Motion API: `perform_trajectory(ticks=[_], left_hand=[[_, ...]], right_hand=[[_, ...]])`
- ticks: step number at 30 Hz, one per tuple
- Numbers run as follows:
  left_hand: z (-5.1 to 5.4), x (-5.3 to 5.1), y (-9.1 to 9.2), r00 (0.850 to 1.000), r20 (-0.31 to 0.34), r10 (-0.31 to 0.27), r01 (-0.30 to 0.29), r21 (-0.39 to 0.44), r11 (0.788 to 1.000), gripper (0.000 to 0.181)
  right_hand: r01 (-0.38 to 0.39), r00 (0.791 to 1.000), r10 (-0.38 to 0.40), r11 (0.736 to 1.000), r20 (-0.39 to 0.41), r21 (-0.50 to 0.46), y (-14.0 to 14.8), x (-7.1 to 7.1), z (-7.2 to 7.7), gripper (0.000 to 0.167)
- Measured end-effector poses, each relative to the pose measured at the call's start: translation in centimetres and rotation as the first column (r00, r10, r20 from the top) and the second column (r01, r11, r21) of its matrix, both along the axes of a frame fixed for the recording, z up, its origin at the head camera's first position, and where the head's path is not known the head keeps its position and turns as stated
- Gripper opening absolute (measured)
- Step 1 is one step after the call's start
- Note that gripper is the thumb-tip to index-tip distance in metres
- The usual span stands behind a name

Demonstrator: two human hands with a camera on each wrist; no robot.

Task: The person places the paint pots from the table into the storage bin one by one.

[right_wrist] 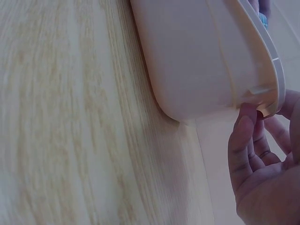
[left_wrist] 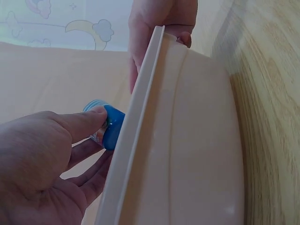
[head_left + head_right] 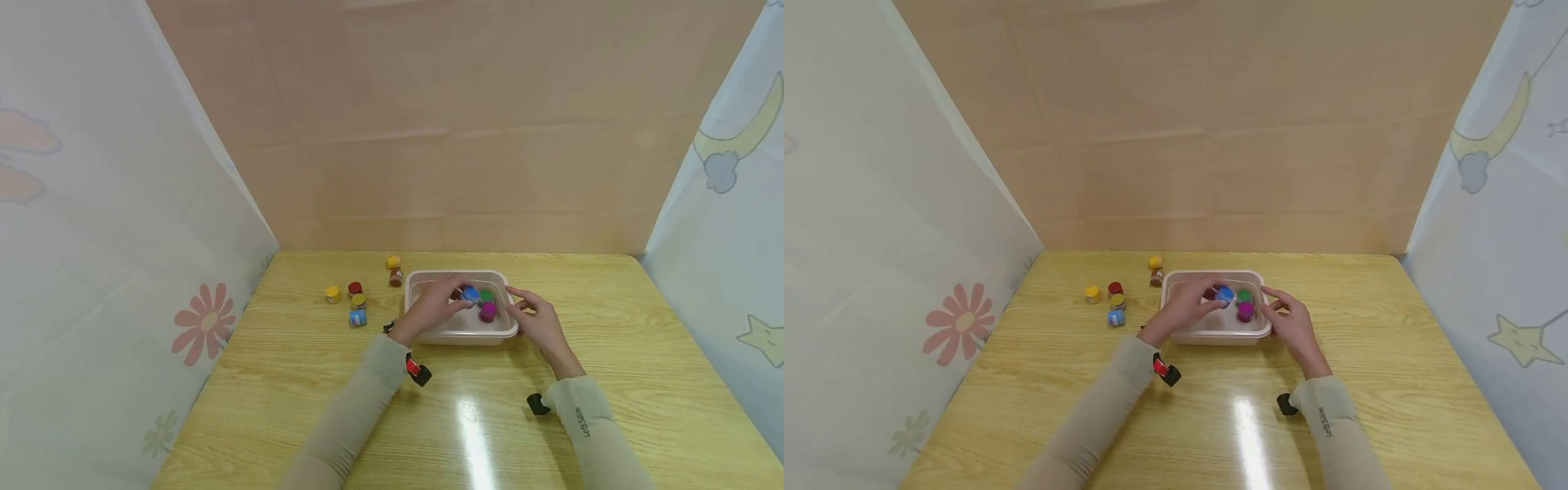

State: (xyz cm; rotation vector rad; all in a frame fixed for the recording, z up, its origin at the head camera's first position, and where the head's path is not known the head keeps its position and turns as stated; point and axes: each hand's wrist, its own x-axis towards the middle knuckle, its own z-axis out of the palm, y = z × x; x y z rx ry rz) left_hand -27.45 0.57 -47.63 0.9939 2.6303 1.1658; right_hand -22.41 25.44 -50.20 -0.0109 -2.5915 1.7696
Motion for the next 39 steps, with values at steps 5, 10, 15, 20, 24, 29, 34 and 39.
perform_trajectory(ticks=[5, 10, 15, 20, 24, 29, 34, 39], left_hand=[[-0.6, -0.2, 0.7, 0.999, 0.006, -0.034, 0.034, 0.005, 0.999, 0.038], [-1.0, -0.4, 1.5, 0.999, 0.006, -0.043, 0.043, -0.013, 0.999, 0.036], [-1.3, -0.5, 2.4, 0.998, 0.029, -0.063, 0.064, -0.031, 0.997, 0.034], [-1.7, -0.7, 3.1, 0.996, 0.056, -0.072, 0.073, -0.017, 0.997, 0.030], [-1.9, -0.7, 3.5, 0.995, 0.059, -0.083, 0.085, -0.019, 0.996, 0.027], [-2.1, -0.7, 3.9, 0.995, 0.048, -0.085, 0.088, -0.052, 0.995, 0.027], [-2.2, -0.9, 4.1, 0.992, 0.052, -0.113, 0.117, -0.074, 0.990, 0.031], [-2.5, -1.1, 4.5, 0.993, 0.027, -0.115, 0.117, -0.130, 0.985, 0.031]], right_hand=[[0.010, 1.000, -0.010, 1.000, -0.014, 0.015, 0.4, -0.5, -1.5, 0.054], [0.011, 0.999, -0.010, 1.000, -0.032, 0.012, 0.4, -0.4, -1.6, 0.055], [0.020, 0.999, -0.019, 1.000, -0.044, 0.009, 0.3, -0.5, -1.7, 0.054], [0.018, 0.998, -0.018, 1.000, -0.053, 0.000, 0.2, -0.6, -1.9, 0.053], [0.018, 0.998, -0.018, 1.000, -0.052, 0.003, 0.3, -0.5, -1.9, 0.053], [0.010, 0.998, -0.009, 1.000, -0.056, 0.002, 0.3, -0.5, -1.9, 0.053], [0.009, 0.998, -0.009, 1.000, -0.056, -0.007, 0.3, -0.4, -2.0, 0.053], [0.010, 0.998, -0.010, 1.000, -0.054, -0.006, 0.4, -0.4, -2.0, 0.054]])
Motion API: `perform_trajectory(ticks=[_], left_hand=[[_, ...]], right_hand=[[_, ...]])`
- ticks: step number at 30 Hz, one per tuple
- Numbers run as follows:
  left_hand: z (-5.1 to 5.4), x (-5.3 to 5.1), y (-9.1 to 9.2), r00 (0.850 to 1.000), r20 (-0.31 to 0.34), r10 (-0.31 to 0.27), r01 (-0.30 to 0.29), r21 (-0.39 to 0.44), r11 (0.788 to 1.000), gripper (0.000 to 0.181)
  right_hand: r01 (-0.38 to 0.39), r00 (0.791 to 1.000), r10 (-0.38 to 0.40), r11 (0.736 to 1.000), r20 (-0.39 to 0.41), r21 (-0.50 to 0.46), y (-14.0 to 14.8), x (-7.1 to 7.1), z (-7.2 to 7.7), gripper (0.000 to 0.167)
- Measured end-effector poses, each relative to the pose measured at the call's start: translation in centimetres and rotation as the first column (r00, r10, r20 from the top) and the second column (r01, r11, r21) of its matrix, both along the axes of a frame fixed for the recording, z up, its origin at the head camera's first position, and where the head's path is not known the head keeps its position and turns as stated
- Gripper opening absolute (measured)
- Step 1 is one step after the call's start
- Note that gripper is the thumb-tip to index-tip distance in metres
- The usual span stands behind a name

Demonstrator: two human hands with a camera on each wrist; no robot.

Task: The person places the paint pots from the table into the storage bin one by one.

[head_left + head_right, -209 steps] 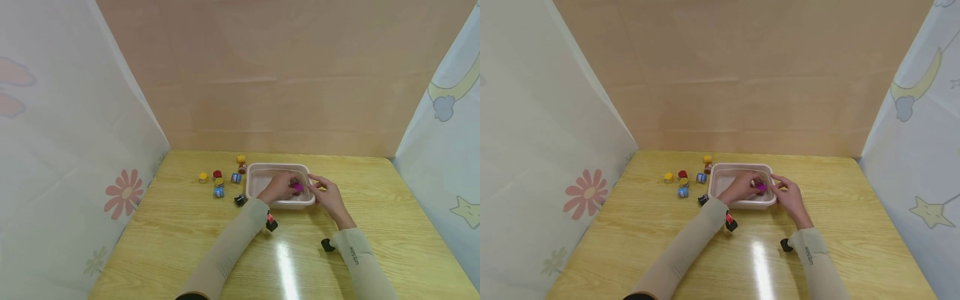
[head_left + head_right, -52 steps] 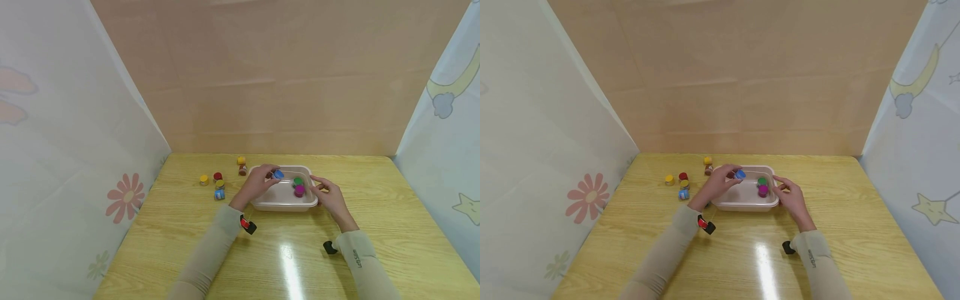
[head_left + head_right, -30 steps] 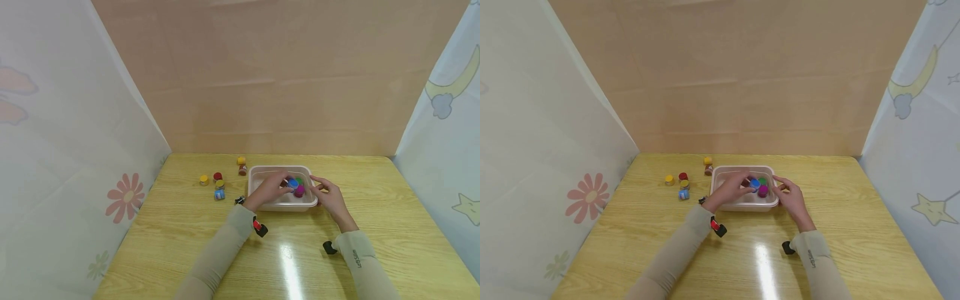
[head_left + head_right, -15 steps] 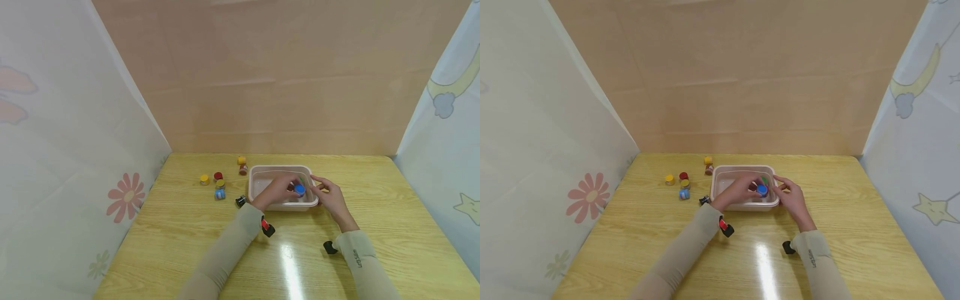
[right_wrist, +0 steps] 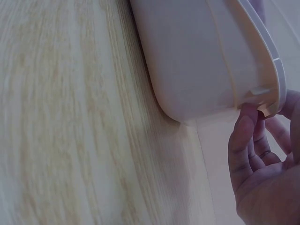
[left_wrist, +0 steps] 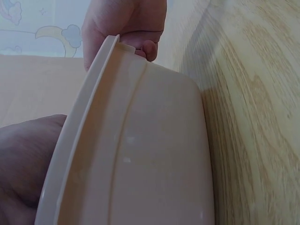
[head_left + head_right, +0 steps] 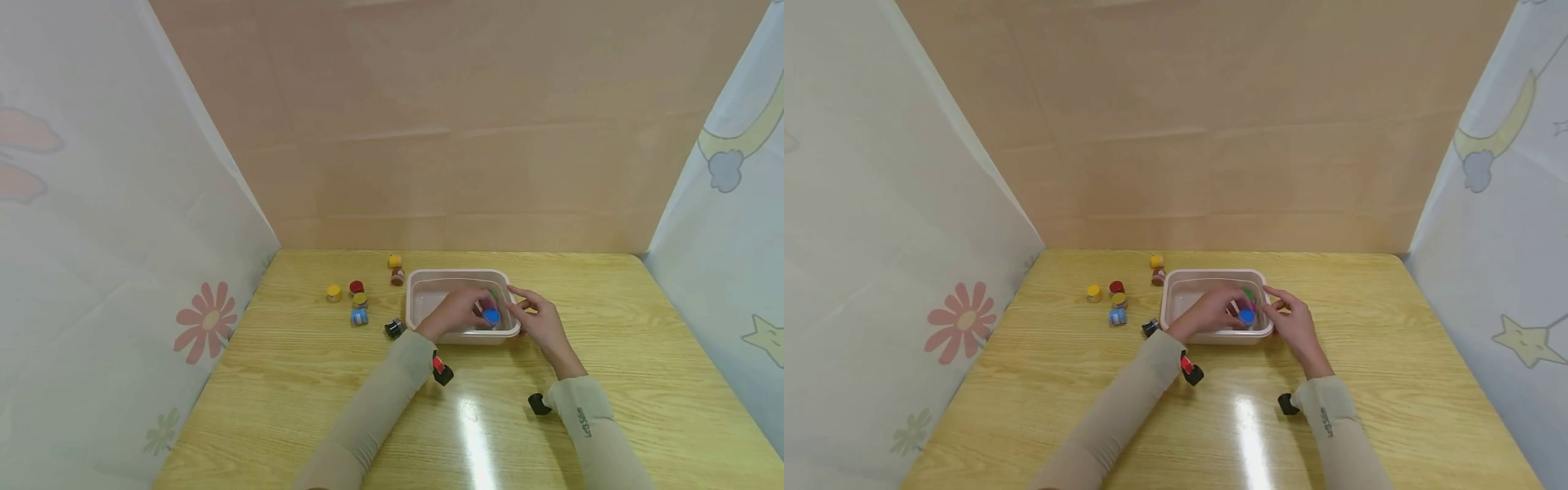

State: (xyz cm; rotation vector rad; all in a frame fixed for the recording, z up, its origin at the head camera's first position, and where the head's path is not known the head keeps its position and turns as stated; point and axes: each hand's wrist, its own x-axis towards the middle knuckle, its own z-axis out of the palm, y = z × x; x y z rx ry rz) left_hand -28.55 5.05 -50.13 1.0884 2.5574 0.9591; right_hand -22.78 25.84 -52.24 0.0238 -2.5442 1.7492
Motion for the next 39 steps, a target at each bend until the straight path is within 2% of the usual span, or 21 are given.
perform_trajectory(ticks=[4, 14, 21, 31, 39], left_hand=[[-0.30, -0.22, 0.20, 1.000, -0.022, 0.000, -0.001, -0.031, 1.000, 0.029], [-0.64, -0.32, 0.47, 1.000, -0.025, 0.010, -0.012, -0.072, 0.997, 0.029], [-0.75, -0.42, 0.52, 0.999, -0.046, -0.012, 0.007, -0.089, 0.996, 0.030], [-1.01, -0.67, 0.67, 0.998, -0.040, -0.041, 0.038, -0.069, 0.997, 0.022], [-0.75, -0.50, 0.68, 1.000, -0.011, -0.021, 0.020, -0.071, 0.997, 0.022]], right_hand=[[-0.002, 1.000, 0.002, 1.000, 0.000, -0.003, -0.01, 0.05, 0.08, 0.054], [-0.003, 1.000, 0.003, 1.000, -0.004, 0.008, -0.06, 0.03, 0.04, 0.054], [-0.003, 1.000, 0.003, 1.000, 0.004, 0.001, -0.08, 0.14, 0.17, 0.055], [-0.006, 1.000, 0.006, 1.000, 0.011, -0.005, -0.02, 0.25, 0.25, 0.055], [0.000, 1.000, 0.000, 1.000, 0.008, 0.001, -0.08, 0.16, 0.23, 0.053]])
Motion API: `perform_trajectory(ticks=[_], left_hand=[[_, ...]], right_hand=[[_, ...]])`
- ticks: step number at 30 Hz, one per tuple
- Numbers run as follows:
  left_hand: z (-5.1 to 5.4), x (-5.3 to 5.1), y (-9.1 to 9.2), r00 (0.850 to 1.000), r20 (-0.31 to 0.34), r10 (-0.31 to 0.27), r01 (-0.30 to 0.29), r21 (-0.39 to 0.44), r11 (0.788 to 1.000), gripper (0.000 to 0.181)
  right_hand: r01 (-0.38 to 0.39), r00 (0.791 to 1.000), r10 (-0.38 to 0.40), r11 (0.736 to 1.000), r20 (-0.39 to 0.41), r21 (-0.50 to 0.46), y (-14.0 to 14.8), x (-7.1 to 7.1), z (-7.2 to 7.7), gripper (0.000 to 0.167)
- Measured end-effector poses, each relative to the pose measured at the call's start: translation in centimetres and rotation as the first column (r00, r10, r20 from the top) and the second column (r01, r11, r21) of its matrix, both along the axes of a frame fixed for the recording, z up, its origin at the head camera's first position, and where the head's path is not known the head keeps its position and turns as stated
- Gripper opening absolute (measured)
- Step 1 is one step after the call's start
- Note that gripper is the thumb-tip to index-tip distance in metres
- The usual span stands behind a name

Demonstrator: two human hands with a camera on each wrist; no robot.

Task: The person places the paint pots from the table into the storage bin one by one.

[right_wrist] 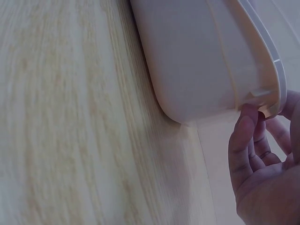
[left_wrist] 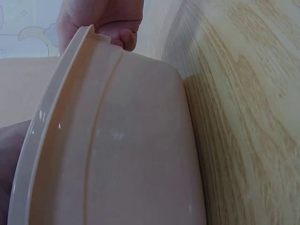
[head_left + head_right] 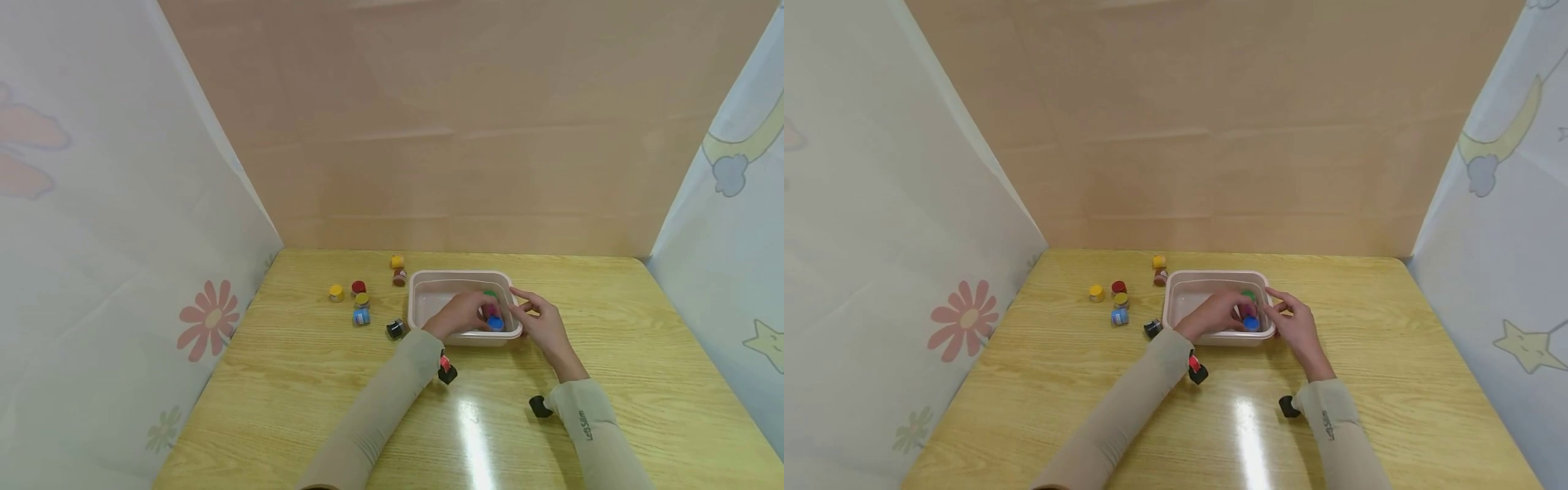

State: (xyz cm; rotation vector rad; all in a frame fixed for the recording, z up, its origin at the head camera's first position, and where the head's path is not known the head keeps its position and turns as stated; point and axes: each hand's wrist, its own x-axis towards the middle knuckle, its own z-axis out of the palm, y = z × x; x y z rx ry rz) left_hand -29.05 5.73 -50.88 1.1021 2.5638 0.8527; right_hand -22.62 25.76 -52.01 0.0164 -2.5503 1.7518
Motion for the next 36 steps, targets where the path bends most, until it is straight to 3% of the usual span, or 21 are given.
perform_trajectory(ticks=[8, 16, 24, 29, 36], left_hand=[[0.3, 0.2, -0.2, 1.000, 0.013, 0.020, -0.020, -0.001, 1.000, 0.025], [0.8, 0.2, -0.9, 0.995, 0.086, 0.043, -0.051, 0.093, 0.994, 0.028], [1.9, -0.1, -2.7, 0.997, 0.059, 0.055, -0.064, 0.166, 0.984, 0.027], [2.3, -0.5, -4.2, 0.994, 0.063, 0.091, -0.103, 0.207, 0.973, 0.025], [3.0, -1.3, -6.9, 0.978, 0.050, 0.204, -0.210, 0.237, 0.949, 0.024]], right_hand=[[-0.001, 1.000, 0.001, 1.000, 0.000, -0.006, -0.1, 0.0, 0.1, 0.051], [-0.007, 1.000, 0.006, 1.000, -0.009, -0.021, -0.1, 0.1, 0.1, 0.053], [-0.002, 1.000, 0.002, 1.000, 0.010, -0.022, -0.2, 0.1, 0.4, 0.056], [0.005, 1.000, -0.005, 1.000, 0.012, -0.008, -0.1, 0.1, 0.2, 0.056], [0.010, 1.000, -0.010, 1.000, 0.009, -0.001, -0.2, 0.1, 0.2, 0.056]])
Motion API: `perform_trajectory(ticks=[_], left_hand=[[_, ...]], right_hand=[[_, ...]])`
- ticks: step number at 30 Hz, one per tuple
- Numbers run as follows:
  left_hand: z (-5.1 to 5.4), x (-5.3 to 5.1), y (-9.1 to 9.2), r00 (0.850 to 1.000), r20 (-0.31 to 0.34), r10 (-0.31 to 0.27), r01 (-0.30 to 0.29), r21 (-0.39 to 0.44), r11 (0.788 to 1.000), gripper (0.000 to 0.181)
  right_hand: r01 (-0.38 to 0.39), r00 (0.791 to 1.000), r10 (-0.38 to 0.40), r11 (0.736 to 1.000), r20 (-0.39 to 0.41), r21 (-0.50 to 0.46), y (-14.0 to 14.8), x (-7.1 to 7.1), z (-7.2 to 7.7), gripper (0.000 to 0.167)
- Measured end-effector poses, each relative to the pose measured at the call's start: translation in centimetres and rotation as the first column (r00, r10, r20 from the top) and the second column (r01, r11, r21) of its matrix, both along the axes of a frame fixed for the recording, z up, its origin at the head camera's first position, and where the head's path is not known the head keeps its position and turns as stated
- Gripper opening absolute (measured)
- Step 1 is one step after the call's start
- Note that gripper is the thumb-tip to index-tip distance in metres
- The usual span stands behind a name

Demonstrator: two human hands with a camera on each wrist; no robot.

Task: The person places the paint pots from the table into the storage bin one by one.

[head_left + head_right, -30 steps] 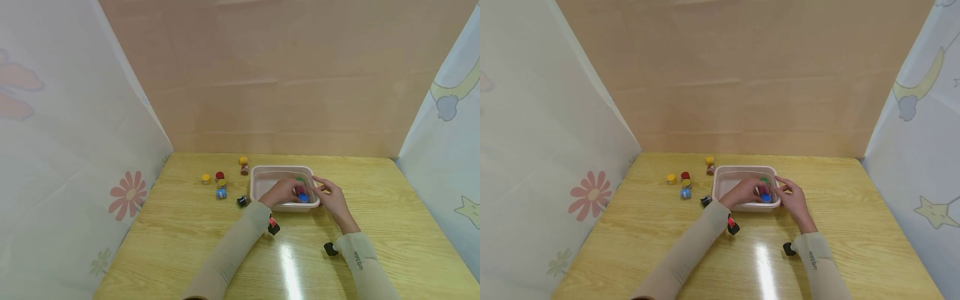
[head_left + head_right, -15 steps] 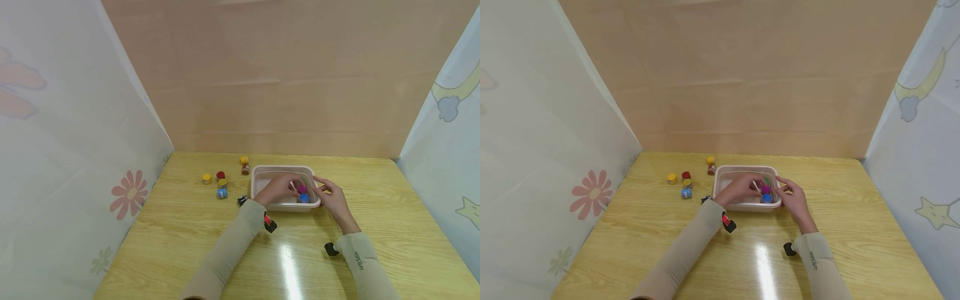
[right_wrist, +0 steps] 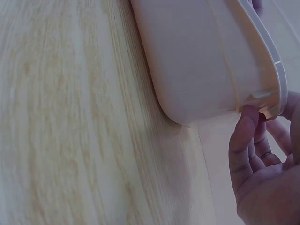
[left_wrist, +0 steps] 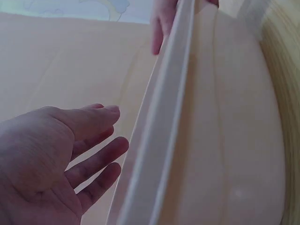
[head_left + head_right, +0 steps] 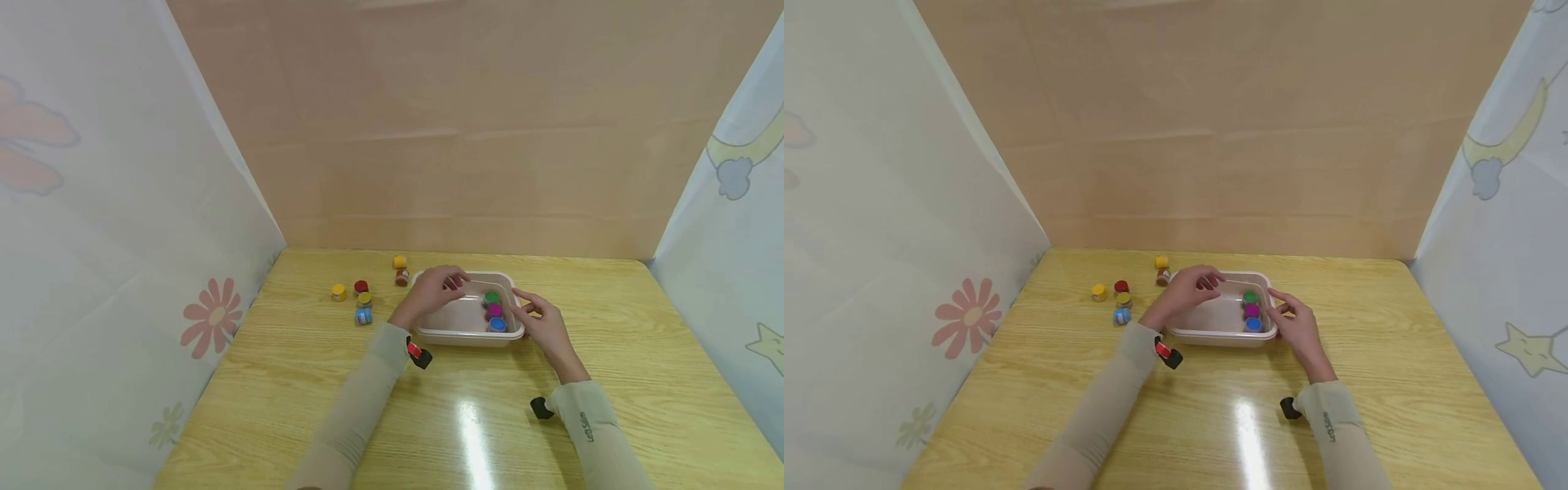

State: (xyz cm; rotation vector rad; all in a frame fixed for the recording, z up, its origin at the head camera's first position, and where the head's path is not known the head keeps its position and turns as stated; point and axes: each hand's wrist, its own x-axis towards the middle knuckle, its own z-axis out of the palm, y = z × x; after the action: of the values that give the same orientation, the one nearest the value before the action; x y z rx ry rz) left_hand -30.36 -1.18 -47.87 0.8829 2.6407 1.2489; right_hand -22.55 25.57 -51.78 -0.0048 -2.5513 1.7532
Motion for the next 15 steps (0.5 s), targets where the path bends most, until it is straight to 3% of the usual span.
perform_trajectory(ticks=[6, 15], left_hand=[[0.3, -0.5, -3.4, 0.990, -0.048, 0.133, -0.132, 0.029, 0.991, 0.028], [-0.4, -0.6, -10.7, 0.944, -0.123, 0.305, -0.294, 0.099, 0.951, 0.039]], right_hand=[[0.003, 1.000, -0.003, 1.000, 0.001, 0.002, -0.1, -0.1, -0.1, 0.055], [0.003, 1.000, -0.002, 1.000, -0.002, 0.013, 0.0, 0.0, -0.2, 0.055]])
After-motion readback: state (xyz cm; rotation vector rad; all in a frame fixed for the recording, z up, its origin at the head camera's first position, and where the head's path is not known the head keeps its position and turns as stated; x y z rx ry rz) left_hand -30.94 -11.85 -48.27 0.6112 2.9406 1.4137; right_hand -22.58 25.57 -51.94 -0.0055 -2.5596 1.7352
